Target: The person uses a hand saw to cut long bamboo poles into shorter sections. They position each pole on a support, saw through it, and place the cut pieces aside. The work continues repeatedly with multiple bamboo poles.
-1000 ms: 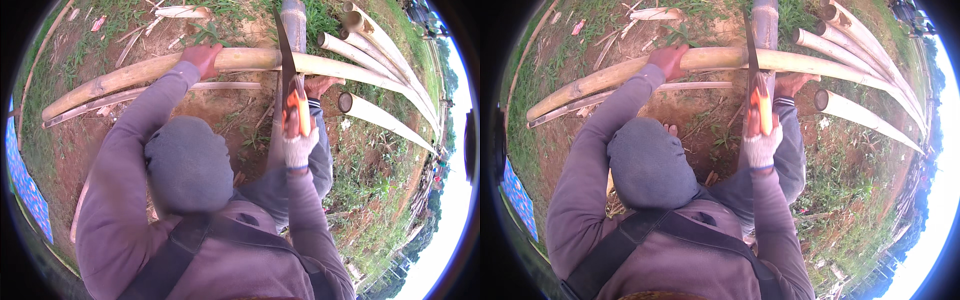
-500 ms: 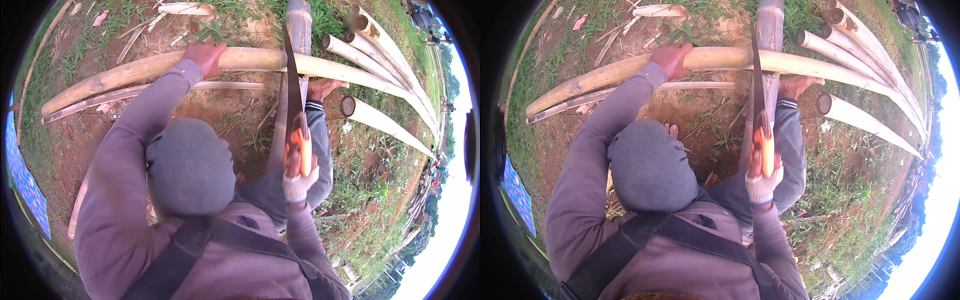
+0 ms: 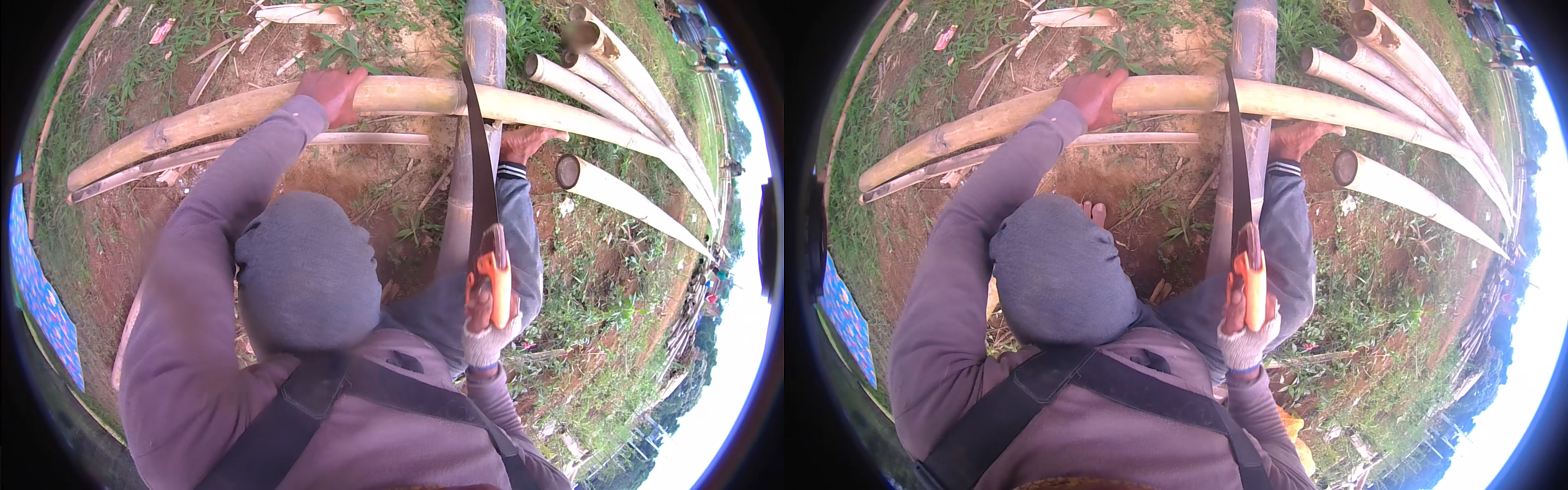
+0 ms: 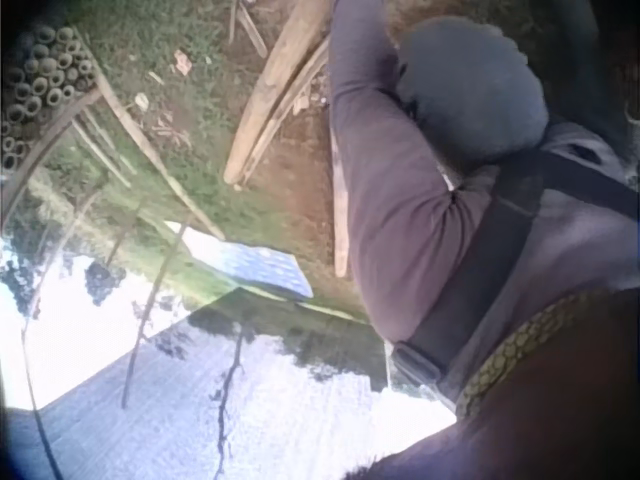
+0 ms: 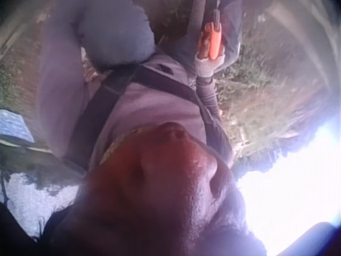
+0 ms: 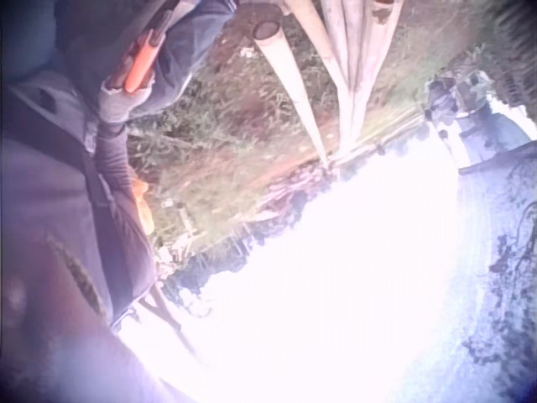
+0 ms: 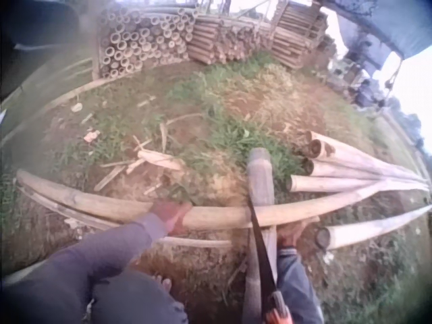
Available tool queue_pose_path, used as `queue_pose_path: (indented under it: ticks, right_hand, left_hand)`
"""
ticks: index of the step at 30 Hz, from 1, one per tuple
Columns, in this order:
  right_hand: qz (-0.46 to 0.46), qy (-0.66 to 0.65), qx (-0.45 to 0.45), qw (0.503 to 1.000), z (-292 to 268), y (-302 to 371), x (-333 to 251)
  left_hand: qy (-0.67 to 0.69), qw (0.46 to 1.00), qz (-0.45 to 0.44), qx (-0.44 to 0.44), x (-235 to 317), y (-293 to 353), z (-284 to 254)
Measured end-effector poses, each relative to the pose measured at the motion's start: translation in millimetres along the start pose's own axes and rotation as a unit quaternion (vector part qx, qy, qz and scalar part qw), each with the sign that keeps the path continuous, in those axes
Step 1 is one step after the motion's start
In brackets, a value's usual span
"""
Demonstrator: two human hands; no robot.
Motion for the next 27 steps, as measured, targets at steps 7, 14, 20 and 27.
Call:
queue_pose_path:
  ticks: [7,14,20,27]
  right_hand:
    - [-0.094,0.199,-0.031,0.975,101.7,-195.1,-10.5]
    - [0.026,0.137,-0.014,0.99,-7.1,28.6,-33.5]
    - [-0.217,0.201,0.003,0.955,89.5,-156.1,-35.7]
    - [-0.095,0.108,-0.018,0.989,44.8,-70.3,-1.8]
  left_hand:
    - [0.003,1.0,0.001,-0.014,11.8,-1.0,-15.6]
    - [-0.011,1.0,0.007,-0.012,-2.7,-0.6,-0.1]
    - [0.014,1.0,0.006,-0.017,16.4,-4.7,-9.2]
    - [-0.015,1.0,-0.006,0.018,-11.4,0.5,-21.4]
Point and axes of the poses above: each hand's wrist, its own y-axis away from the middle knuckle, its own z-axis out of the palm, x = y × z, the point moved 8 cm from there along -y, towards the middle knuckle, and after that the axes turned 3 degrees about -z, right-handed, at the moved point
